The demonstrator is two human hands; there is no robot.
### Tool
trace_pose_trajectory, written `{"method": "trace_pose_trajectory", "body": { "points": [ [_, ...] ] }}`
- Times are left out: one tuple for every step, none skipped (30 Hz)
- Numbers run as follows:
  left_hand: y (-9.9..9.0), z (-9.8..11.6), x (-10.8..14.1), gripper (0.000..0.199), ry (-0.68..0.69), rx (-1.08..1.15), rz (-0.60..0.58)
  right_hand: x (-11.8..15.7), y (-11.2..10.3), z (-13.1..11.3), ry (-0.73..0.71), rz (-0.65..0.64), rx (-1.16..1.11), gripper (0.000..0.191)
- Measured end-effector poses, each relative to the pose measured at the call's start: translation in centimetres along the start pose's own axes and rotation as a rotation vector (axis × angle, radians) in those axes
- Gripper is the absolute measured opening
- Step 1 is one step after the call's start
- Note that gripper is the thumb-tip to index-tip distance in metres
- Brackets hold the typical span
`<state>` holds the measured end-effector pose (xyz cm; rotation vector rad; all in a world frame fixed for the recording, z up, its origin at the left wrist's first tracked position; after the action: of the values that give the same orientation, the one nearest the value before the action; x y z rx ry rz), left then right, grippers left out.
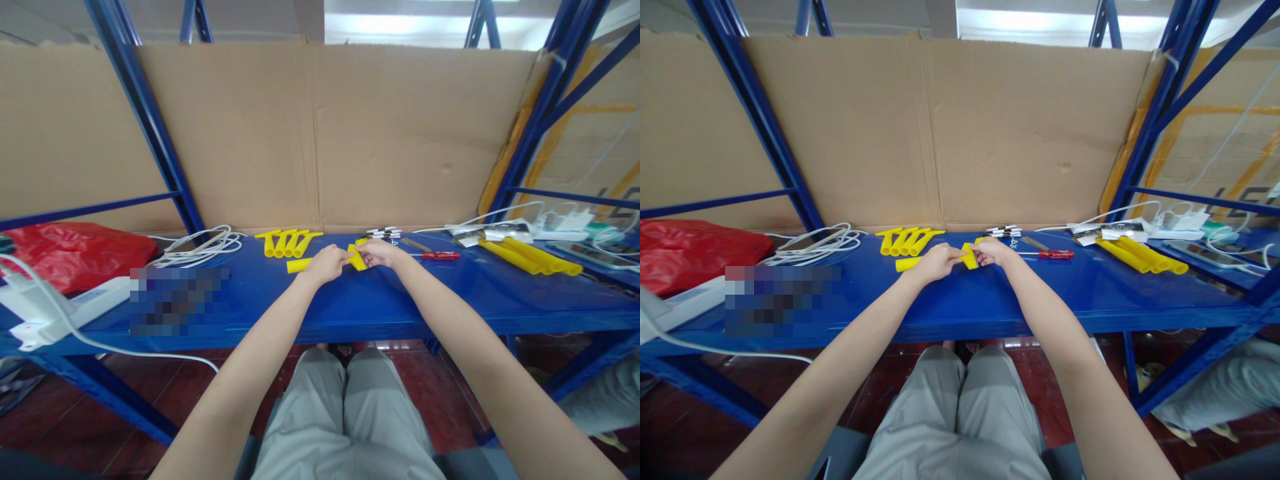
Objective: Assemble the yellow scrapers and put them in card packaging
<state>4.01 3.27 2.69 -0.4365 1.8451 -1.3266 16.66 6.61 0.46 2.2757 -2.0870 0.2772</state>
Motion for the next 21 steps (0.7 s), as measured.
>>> {"method": "trace_pose_trajectory", "body": {
  "points": [
    [-0.2, 0.2, 0.0, 0.030, 0.019, -0.011, 0.011, 0.0, 0.1, 0.0, 0.011, -0.029, -0.038, 0.021],
    [-0.3, 0.4, 0.0, 0.030, 0.038, -0.022, 0.018, -0.1, 0.2, 0.0, 0.015, -0.047, -0.074, 0.022],
    [-0.4, 0.5, 0.0, 0.031, 0.051, -0.026, 0.025, -0.1, 0.3, 0.0, 0.012, -0.054, -0.104, 0.022],
    [-0.6, 0.5, 0.0, 0.031, 0.056, -0.022, 0.035, -0.1, 0.3, -0.1, 0.005, -0.052, -0.127, 0.022],
    [-0.7, 0.5, 0.1, 0.031, 0.058, -0.016, 0.045, -0.2, 0.3, -0.2, -0.002, -0.046, -0.143, 0.022],
    [-0.8, 0.5, 0.1, 0.031, 0.056, -0.010, 0.052, -0.2, 0.4, -0.2, -0.011, -0.038, -0.154, 0.023],
    [-0.8, 0.4, 0.1, 0.031, 0.051, -0.005, 0.056, -0.1, 0.4, -0.3, -0.022, -0.024, -0.161, 0.024],
    [-0.9, 0.3, 0.1, 0.031, 0.045, 0.000, 0.060, -0.1, 0.5, -0.5, -0.036, -0.009, -0.168, 0.025],
    [-0.9, 0.3, 0.1, 0.032, 0.041, 0.004, 0.063, 0.0, 0.6, -0.6, -0.052, 0.006, -0.175, 0.026],
    [-0.9, 0.2, 0.1, 0.034, 0.042, 0.007, 0.065, 0.2, 0.8, -0.7, -0.068, 0.016, -0.181, 0.026],
    [-1.0, 0.2, 0.2, 0.035, 0.046, 0.011, 0.068, 0.3, 0.9, -0.8, -0.081, 0.025, -0.187, 0.027],
    [-1.0, 0.2, 0.2, 0.037, 0.052, 0.013, 0.071, 0.4, 1.0, -0.9, -0.090, 0.031, -0.189, 0.028],
    [-1.0, 0.3, 0.2, 0.037, 0.058, 0.013, 0.073, 0.5, 1.1, -0.9, -0.095, 0.035, -0.187, 0.029],
    [-1.0, 0.3, 0.1, 0.037, 0.062, 0.011, 0.075, 0.5, 1.2, -0.9, -0.097, 0.037, -0.183, 0.030],
    [-1.0, 0.4, 0.1, 0.037, 0.063, 0.007, 0.075, 0.5, 1.2, -0.9, -0.099, 0.040, -0.180, 0.031],
    [-1.0, 0.4, 0.0, 0.037, 0.062, 0.002, 0.077, 0.4, 1.1, -0.9, -0.102, 0.044, -0.179, 0.031],
    [-1.0, 0.4, 0.0, 0.037, 0.059, -0.003, 0.079, 0.4, 1.1, -0.9, -0.106, 0.046, -0.182, 0.031],
    [-1.0, 0.4, -0.1, 0.037, 0.055, -0.010, 0.081, 0.3, 1.0, -0.9, -0.109, 0.044, -0.189, 0.031],
    [-1.1, 0.4, -0.2, 0.038, 0.049, -0.016, 0.085, 0.2, 1.0, -1.0, -0.114, 0.035, -0.200, 0.030],
    [-1.1, 0.3, -0.3, 0.038, 0.036, -0.022, 0.091, 0.1, 1.0, -1.0, -0.121, 0.023, -0.211, 0.029],
    [-1.1, 0.1, -0.3, 0.039, 0.016, -0.029, 0.098, 0.1, 1.0, -1.2, -0.130, 0.010, -0.219, 0.028]
  ]
}}
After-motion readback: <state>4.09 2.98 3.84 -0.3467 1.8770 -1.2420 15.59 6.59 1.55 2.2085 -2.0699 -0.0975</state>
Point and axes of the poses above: each hand's wrist, its own x-axis away from the middle knuckle, its own y-axis out of the palm, z = x × y, the point moved 7 cm from there along -x, towards the middle knuckle, and after that the axes turned 11 degrees about -x, right-handed, at the moved point
